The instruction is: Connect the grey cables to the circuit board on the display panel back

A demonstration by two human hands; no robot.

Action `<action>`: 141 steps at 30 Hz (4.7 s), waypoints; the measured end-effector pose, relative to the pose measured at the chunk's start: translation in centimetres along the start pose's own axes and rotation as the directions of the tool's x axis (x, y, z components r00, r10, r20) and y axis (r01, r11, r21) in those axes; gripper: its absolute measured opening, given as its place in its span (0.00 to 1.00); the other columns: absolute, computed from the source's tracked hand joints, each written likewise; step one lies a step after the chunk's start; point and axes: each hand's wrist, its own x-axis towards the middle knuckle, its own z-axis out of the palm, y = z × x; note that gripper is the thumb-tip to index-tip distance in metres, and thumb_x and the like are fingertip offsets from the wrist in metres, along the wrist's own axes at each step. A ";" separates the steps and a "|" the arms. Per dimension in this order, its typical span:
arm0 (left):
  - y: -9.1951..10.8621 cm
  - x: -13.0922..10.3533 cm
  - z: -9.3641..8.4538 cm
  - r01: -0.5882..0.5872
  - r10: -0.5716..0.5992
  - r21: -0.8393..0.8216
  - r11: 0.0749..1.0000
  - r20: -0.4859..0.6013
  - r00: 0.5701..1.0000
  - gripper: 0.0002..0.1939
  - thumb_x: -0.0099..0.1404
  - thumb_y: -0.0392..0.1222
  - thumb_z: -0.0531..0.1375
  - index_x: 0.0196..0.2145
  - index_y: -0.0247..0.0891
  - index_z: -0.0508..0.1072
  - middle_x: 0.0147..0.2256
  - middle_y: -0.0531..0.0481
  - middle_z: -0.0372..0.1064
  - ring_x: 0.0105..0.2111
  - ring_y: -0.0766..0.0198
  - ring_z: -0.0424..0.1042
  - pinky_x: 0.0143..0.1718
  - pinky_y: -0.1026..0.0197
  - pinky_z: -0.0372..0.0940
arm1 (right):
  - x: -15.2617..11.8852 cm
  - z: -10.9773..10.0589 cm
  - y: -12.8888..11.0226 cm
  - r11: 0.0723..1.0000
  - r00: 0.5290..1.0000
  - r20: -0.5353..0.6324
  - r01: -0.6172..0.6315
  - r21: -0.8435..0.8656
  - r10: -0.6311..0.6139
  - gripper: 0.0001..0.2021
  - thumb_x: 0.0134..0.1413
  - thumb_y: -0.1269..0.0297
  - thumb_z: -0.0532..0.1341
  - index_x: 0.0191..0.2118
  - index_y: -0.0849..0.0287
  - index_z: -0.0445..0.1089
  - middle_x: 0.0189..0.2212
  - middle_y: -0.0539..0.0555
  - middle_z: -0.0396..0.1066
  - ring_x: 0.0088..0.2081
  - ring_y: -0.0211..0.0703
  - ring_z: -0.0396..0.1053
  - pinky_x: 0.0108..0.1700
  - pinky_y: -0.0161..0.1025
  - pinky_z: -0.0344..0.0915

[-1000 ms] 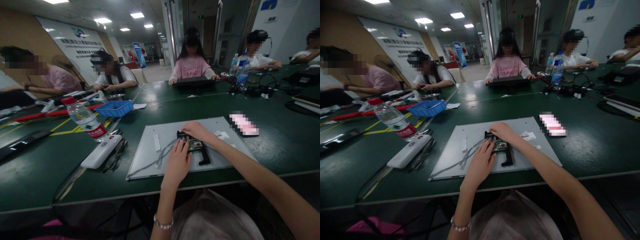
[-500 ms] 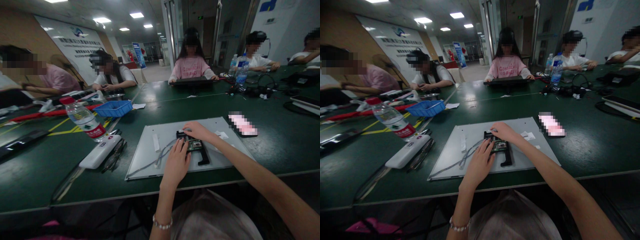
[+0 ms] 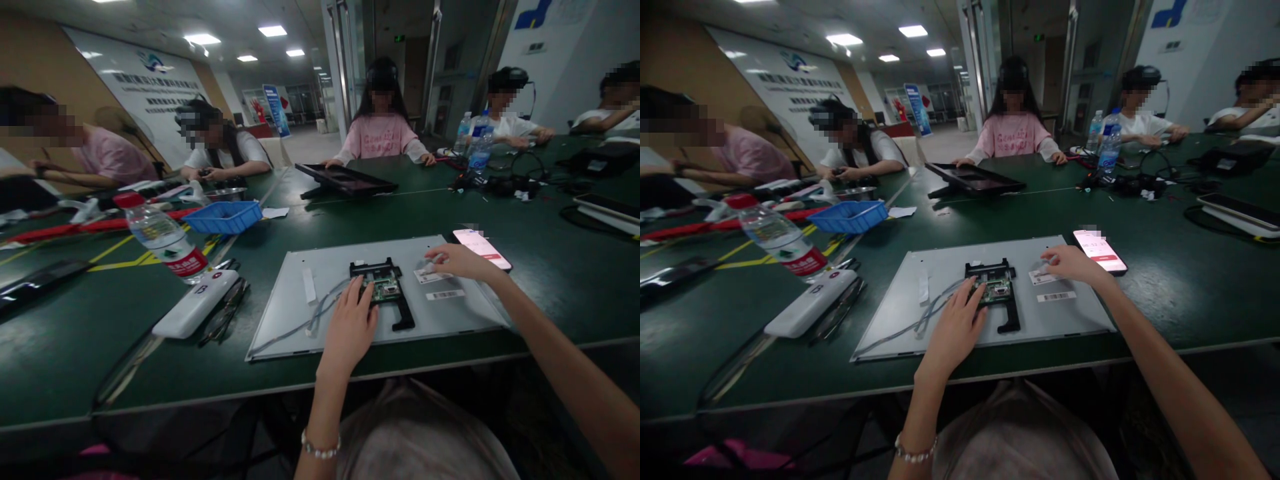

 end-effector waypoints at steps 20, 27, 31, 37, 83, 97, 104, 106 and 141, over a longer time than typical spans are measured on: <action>0.6 0.3 -0.3 0.022 -0.020 0.015 1.000 -0.082 0.996 0.22 0.69 0.39 0.51 0.60 0.39 0.57 0.62 0.40 0.52 0.63 0.52 0.51 0.61 0.46 0.53 | -1.8 3.6 -5.4 0.710 0.966 0.247 -0.229 0.666 0.079 0.09 0.47 0.64 0.64 0.36 0.60 0.70 0.26 0.52 0.74 0.26 0.35 0.70 0.23 0.29 0.61; 4.9 1.1 0.0 -0.083 0.081 -0.018 0.996 -0.105 0.991 0.17 0.69 0.39 0.51 0.55 0.41 0.62 0.58 0.42 0.58 0.61 0.53 0.54 0.60 0.47 0.54 | -1.9 4.6 -5.8 0.687 0.970 0.208 -0.238 0.687 0.128 0.07 0.45 0.66 0.65 0.31 0.60 0.67 0.23 0.50 0.72 0.23 0.34 0.70 0.24 0.30 0.64; 6.8 1.4 0.7 -0.061 0.063 0.017 0.998 -0.100 0.993 0.15 0.68 0.40 0.52 0.52 0.40 0.65 0.51 0.42 0.62 0.54 0.52 0.61 0.56 0.47 0.58 | -2.0 4.8 -5.6 0.741 0.980 0.168 -0.193 0.643 0.109 0.08 0.45 0.64 0.64 0.32 0.60 0.67 0.24 0.49 0.72 0.22 0.34 0.70 0.23 0.30 0.65; 6.9 1.5 1.3 -0.058 0.063 0.045 0.997 -0.114 0.992 0.13 0.68 0.40 0.52 0.50 0.39 0.66 0.50 0.42 0.61 0.52 0.52 0.62 0.54 0.46 0.59 | -2.0 4.8 -5.7 0.787 0.986 0.152 -0.147 0.599 0.069 0.09 0.46 0.63 0.63 0.34 0.60 0.67 0.25 0.49 0.72 0.22 0.34 0.70 0.22 0.30 0.66; 6.6 1.1 2.0 -0.043 0.051 0.060 0.997 -0.141 0.989 0.19 0.69 0.39 0.50 0.57 0.36 0.60 0.55 0.39 0.60 0.57 0.55 0.61 0.61 0.49 0.54 | -2.3 4.7 -5.5 0.730 0.989 0.129 -0.137 0.670 0.068 0.12 0.46 0.61 0.63 0.37 0.62 0.72 0.23 0.50 0.70 0.22 0.34 0.65 0.19 0.29 0.58; 6.6 1.0 1.6 -0.062 0.064 0.024 0.998 -0.116 0.991 0.16 0.67 0.37 0.51 0.53 0.37 0.65 0.55 0.40 0.61 0.59 0.54 0.57 0.63 0.48 0.51 | -2.5 5.3 -6.0 0.796 0.992 0.123 -0.092 0.598 0.022 0.10 0.47 0.61 0.62 0.35 0.62 0.72 0.21 0.49 0.69 0.22 0.36 0.68 0.20 0.31 0.60; 6.7 0.9 1.9 -0.060 0.064 0.032 0.998 -0.144 0.988 0.15 0.68 0.38 0.51 0.51 0.37 0.66 0.55 0.40 0.60 0.59 0.54 0.58 0.62 0.48 0.53 | -2.9 5.2 -6.3 0.891 0.999 0.006 0.030 0.454 -0.037 0.10 0.47 0.62 0.61 0.36 0.60 0.73 0.35 0.54 0.73 0.22 0.36 0.68 0.21 0.33 0.63; 6.7 0.9 1.9 -0.054 0.057 0.031 0.998 -0.141 0.988 0.15 0.68 0.38 0.51 0.51 0.37 0.66 0.55 0.40 0.61 0.59 0.54 0.59 0.62 0.48 0.53 | -3.0 5.1 -6.3 0.928 0.995 -0.051 0.100 0.360 -0.088 0.08 0.47 0.65 0.61 0.34 0.60 0.74 0.36 0.55 0.73 0.25 0.36 0.68 0.26 0.34 0.64; -13.5 5.9 -5.3 0.242 -0.240 0.003 0.970 0.146 0.960 0.20 0.56 0.35 0.55 0.48 0.36 0.72 0.44 0.44 0.72 0.44 0.57 0.70 0.49 0.59 0.62 | -3.3 4.1 -6.5 0.894 0.998 0.023 0.042 0.446 -0.058 0.13 0.52 0.58 0.59 0.37 0.61 0.74 0.24 0.51 0.71 0.22 0.36 0.65 0.25 0.34 0.60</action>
